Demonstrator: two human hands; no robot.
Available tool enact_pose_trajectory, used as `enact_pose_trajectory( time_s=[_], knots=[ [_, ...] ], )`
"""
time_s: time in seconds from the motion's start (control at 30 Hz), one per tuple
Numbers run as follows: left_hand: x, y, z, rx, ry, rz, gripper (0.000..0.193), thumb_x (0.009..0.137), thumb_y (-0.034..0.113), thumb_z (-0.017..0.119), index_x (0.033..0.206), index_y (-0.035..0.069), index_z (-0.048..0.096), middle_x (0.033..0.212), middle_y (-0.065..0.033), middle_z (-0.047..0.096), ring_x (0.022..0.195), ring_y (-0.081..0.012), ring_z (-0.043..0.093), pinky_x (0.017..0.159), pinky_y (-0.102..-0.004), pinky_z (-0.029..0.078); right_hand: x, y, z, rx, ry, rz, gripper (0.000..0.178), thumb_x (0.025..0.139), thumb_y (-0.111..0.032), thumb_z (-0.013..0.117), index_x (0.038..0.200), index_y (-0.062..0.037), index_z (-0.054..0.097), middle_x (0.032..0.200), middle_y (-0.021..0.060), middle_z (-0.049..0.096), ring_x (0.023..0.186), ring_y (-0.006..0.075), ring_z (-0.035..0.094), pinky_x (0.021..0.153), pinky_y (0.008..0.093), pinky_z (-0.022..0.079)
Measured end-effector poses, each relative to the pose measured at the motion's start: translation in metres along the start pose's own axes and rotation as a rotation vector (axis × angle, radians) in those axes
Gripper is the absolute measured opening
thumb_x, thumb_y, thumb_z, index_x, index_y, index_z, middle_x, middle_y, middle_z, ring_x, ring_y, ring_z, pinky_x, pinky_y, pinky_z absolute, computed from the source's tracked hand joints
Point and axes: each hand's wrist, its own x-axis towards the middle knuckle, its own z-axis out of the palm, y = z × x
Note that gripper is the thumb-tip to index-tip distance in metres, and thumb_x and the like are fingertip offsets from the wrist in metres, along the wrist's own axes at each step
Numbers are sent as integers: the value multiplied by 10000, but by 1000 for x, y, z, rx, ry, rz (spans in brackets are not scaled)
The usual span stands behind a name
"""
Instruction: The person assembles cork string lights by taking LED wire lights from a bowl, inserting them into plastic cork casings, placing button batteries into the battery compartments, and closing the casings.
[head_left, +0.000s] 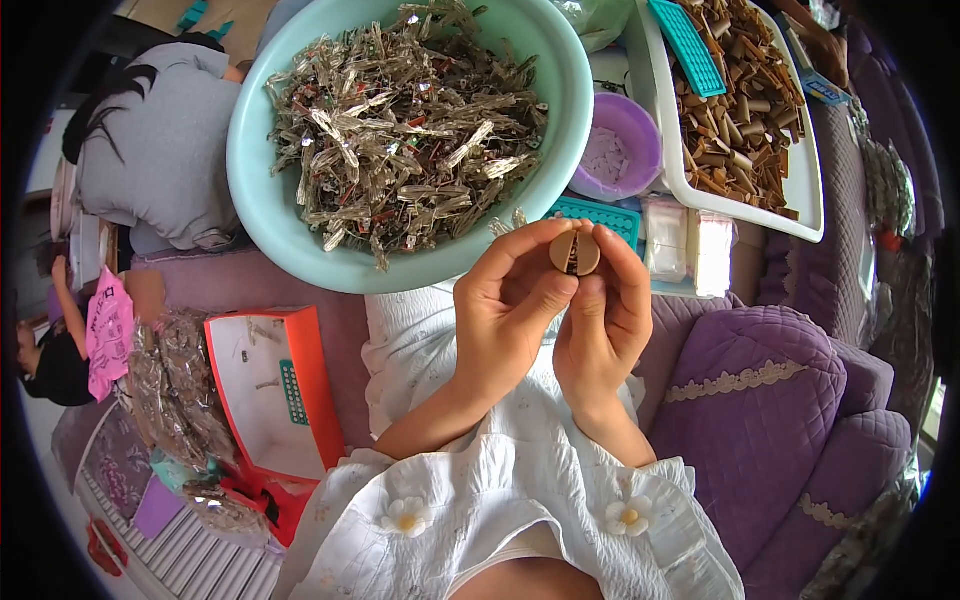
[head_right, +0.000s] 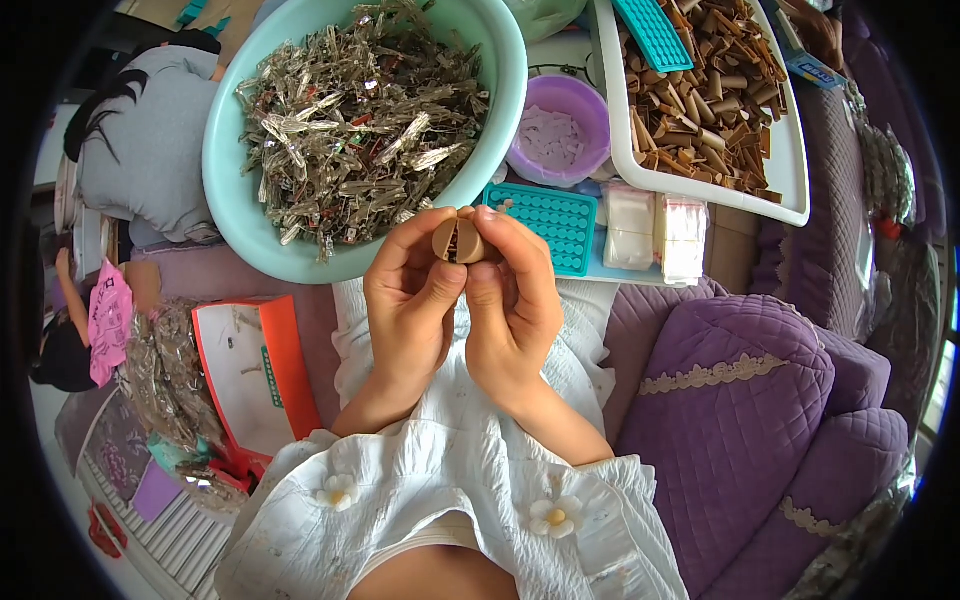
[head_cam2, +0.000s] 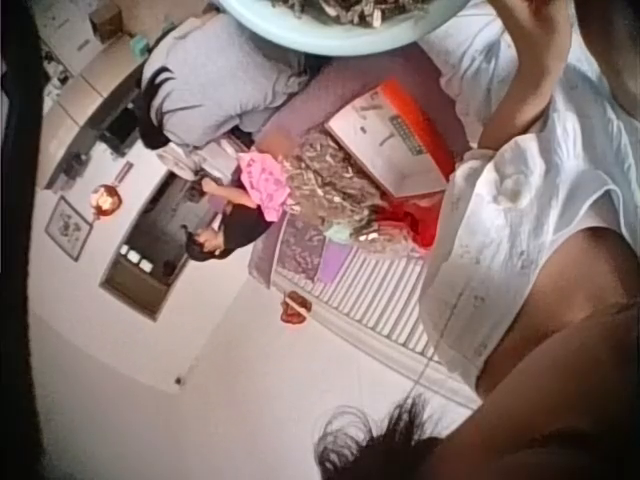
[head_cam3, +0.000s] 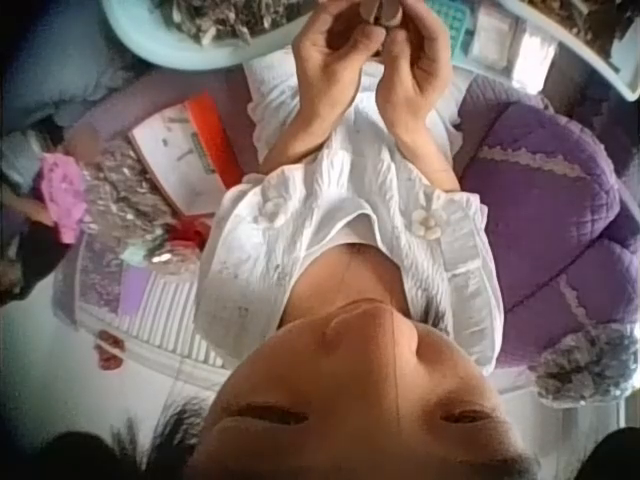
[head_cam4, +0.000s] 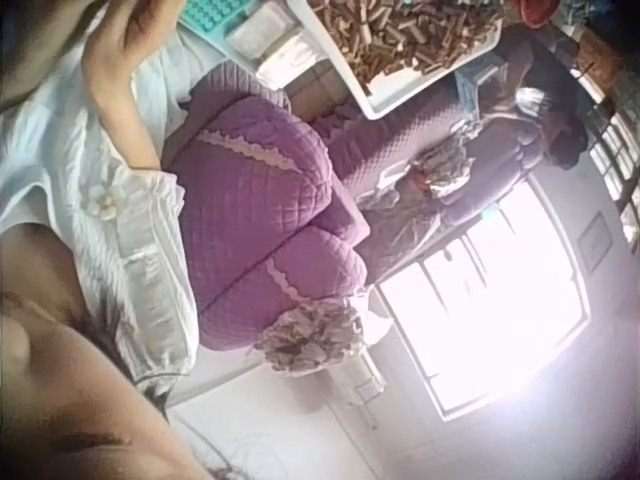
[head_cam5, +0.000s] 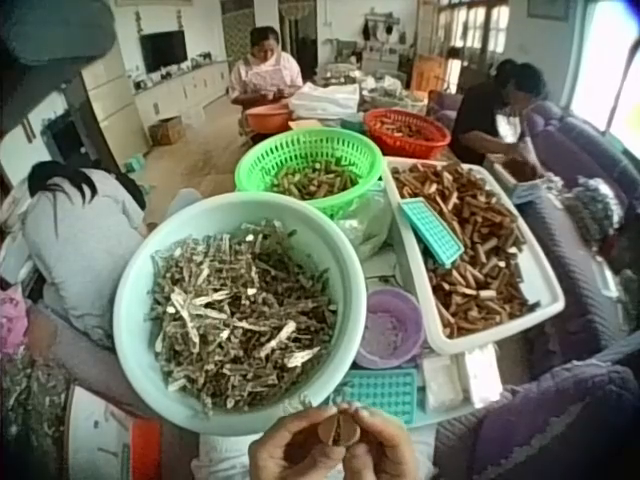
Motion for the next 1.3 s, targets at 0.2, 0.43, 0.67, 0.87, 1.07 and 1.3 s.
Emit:
enact_pose_trajectory(
  time_s=[0.2,0.43,0.67,0.87,1.07,1.3],
  knots=[
    [-1,0,-3,27,12,-25,315,773,-15,541,1077,-28,461,1019,-114,549,934,-147,532,813,-252,425,2,-3,-3,-75,8,34,296,770,59,497,1063,22,494,1021,113,531,952,164,506,833,262,386],
    [2,-1,-7,17,-60,2,317,776,0,541,1081,-25,459,1018,-118,548,932,-152,535,815,-262,431,7,-18,-8,-255,26,25,299,690,87,582,980,16,562,906,110,585,808,165,564,743,258,428],
    [3,-2,-4,-290,-22,-100,313,775,2,542,1076,-13,459,1003,-124,556,929,-161,540,821,-273,436,8,-26,-17,-361,-41,-21,276,771,45,529,1044,71,493,935,90,554,847,124,535,744,223,427],
    [1,-7,-4,-202,-47,-54,305,768,-18,544,1063,-5,468,1029,-138,546,965,-177,528,835,-278,432,11,-25,-11,-384,-7,-117,292,669,89,598,949,8,578,873,124,594,782,197,582,728,266,448],
    [1,-6,-4,-223,-92,-24,326,768,-7,551,1081,-10,459,1077,-147,520,990,-171,510,849,-276,416,12,-25,-12,-360,-19,-96,286,647,70,628,921,1,581,852,107,593,766,196,584,685,261,457],
    [-4,-1,-1,77,-121,88,359,801,130,537,1102,-44,448,1100,-165,505,1031,-190,475,890,-310,359,14,-24,-12,-524,-122,-80,284,626,-42,674,872,-16,534,766,85,549,661,209,522,575,287,436]
  ],
)
